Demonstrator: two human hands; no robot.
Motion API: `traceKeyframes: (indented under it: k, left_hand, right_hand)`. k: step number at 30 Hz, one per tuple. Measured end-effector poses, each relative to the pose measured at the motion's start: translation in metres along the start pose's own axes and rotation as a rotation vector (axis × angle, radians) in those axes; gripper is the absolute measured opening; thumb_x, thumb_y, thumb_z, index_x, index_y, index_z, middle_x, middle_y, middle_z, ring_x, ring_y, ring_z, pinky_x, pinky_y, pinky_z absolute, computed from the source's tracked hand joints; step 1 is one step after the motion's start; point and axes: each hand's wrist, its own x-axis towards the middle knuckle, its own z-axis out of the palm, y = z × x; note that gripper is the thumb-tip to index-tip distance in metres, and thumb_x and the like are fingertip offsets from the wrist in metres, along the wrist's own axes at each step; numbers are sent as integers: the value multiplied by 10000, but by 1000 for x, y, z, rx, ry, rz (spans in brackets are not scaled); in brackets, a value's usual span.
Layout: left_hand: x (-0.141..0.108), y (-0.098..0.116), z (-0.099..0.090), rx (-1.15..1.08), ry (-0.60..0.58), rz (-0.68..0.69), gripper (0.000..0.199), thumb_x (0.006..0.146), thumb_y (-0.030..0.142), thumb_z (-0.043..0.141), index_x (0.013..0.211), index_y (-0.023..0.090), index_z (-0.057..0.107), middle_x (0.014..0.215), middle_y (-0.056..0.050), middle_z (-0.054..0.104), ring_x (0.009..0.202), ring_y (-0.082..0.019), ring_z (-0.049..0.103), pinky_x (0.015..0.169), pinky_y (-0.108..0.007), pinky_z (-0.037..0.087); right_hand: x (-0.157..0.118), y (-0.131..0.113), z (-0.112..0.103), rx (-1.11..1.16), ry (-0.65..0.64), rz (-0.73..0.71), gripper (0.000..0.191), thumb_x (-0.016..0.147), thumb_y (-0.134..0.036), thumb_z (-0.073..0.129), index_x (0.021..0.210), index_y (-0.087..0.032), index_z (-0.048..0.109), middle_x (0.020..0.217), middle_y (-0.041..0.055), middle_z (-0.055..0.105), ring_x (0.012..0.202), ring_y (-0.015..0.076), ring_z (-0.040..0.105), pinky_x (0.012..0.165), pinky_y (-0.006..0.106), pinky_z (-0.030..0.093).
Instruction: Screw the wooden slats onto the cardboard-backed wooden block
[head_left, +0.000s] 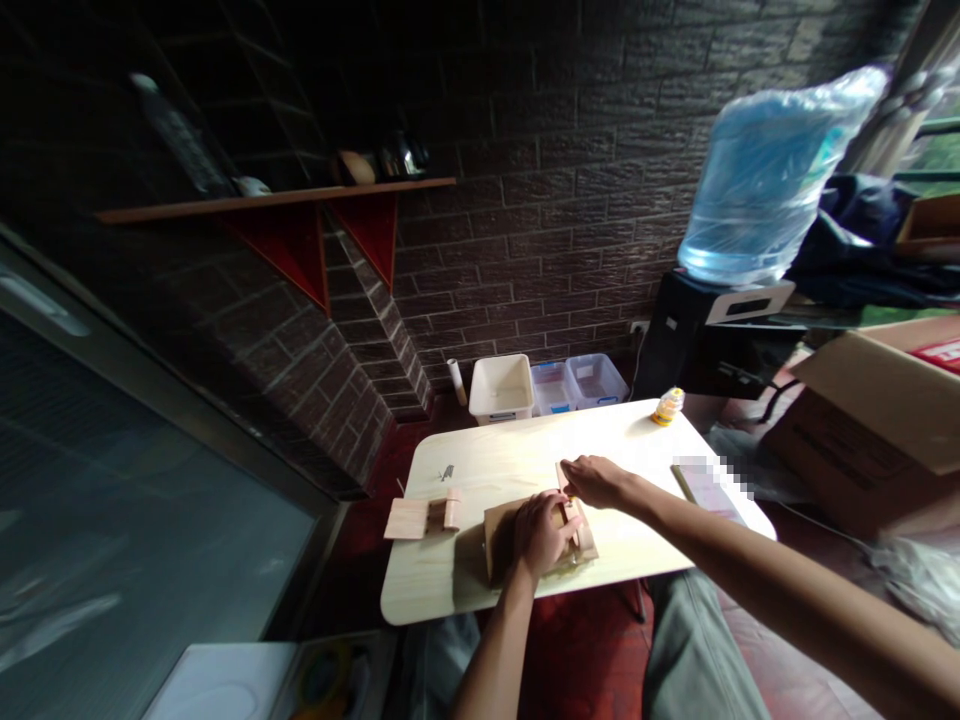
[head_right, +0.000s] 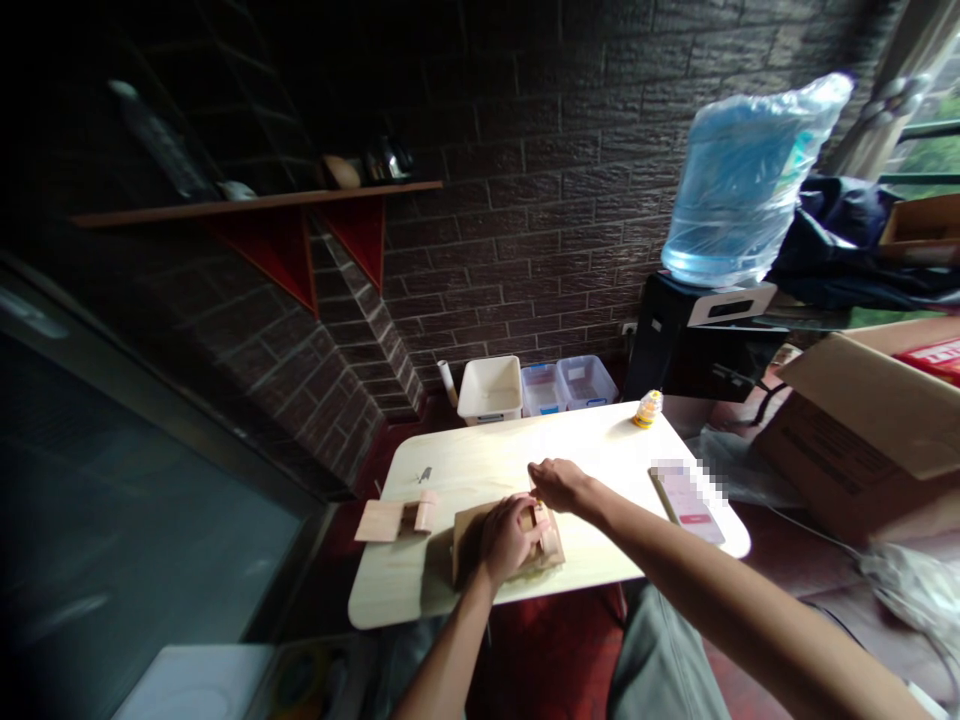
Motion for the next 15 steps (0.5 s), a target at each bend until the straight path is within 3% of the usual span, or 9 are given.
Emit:
traceKeyframes:
  k: [6, 15]
  left_hand:
    - [-2, 0, 0, 5, 23, 17, 319, 783, 319, 751, 1077, 244, 654, 1141, -55, 701, 1047, -251, 658, 955, -432, 532]
    - [0, -1, 3, 0, 18, 6, 281, 768, 308, 760, 1025, 253, 660, 1111, -37, 706, 1041, -241, 653, 961, -428, 516]
  right_hand:
    - [-2, 2, -3, 9, 11, -118, 175, 955, -224, 551, 1106, -169, 620, 1027, 120, 741, 899, 229, 710, 668, 258, 445]
    - [3, 3, 3, -15, 6, 36, 264, 973, -347, 543, 1099, -127, 614, 987, 172, 730, 870, 265, 714, 630, 273, 446]
